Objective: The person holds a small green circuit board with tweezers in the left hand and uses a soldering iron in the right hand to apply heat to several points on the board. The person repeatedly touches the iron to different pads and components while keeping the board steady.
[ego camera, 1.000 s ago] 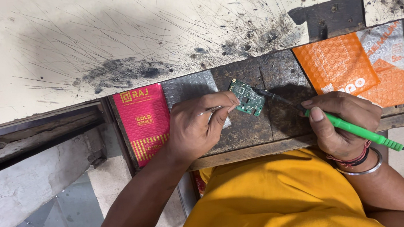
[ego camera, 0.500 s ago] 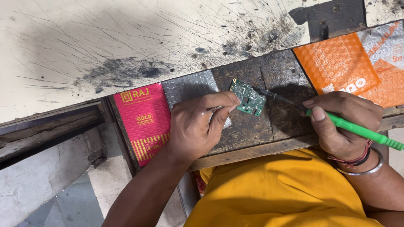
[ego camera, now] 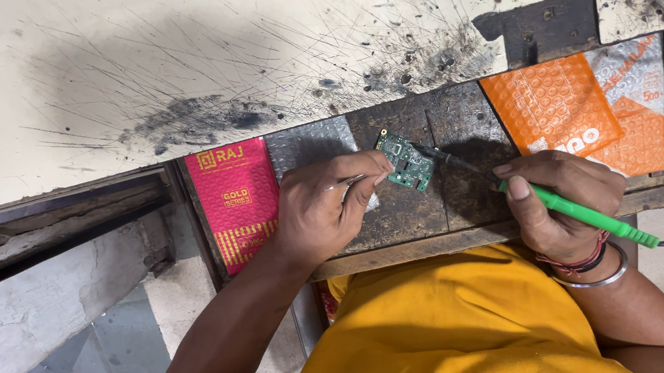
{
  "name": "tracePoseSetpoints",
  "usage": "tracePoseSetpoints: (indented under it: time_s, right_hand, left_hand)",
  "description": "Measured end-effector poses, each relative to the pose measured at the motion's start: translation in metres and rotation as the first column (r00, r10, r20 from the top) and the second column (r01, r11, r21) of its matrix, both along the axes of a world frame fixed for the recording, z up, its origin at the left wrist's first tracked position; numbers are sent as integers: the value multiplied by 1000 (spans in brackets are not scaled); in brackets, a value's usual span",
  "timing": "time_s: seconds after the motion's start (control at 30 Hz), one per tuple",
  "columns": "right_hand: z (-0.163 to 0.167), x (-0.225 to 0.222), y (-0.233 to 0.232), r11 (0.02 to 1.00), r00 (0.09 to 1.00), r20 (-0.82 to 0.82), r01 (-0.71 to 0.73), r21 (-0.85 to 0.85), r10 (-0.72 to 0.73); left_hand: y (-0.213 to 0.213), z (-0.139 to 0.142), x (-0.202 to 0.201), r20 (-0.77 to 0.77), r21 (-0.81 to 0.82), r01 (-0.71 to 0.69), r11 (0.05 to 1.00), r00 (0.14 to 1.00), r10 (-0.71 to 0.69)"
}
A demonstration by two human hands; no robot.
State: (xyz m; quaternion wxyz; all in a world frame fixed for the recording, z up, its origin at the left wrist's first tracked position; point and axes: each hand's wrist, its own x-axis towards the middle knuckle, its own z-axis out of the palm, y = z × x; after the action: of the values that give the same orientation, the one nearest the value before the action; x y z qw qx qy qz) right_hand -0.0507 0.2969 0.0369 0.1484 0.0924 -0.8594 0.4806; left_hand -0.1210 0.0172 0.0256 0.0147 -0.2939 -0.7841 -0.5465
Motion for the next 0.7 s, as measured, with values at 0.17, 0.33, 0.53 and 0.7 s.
tracePoseSetpoints:
  time_s: [0.17, 0.33, 0.53, 0.7]
  right_hand:
    - [1, 1, 0, 1000, 1000, 13, 10, -9, -10]
    - [0, -1, -1, 1000, 1000, 0, -10, -13, 10]
    - [2, 1, -1, 1000, 1000, 21, 12, -11, -12]
    - [1, -1, -1, 1000, 1000, 4, -9, 6, 9]
  left_hand:
    - [0, -1, 1, -30, 9, -15, 1000, 999, 15]
    - [0, -2, 0, -5, 7, 0, 1000, 1000, 0]
    - [0, -2, 0, -39, 0, -10, 1000, 999, 10]
    - [0, -2, 0, -17, 11, 2, 1000, 1000, -2]
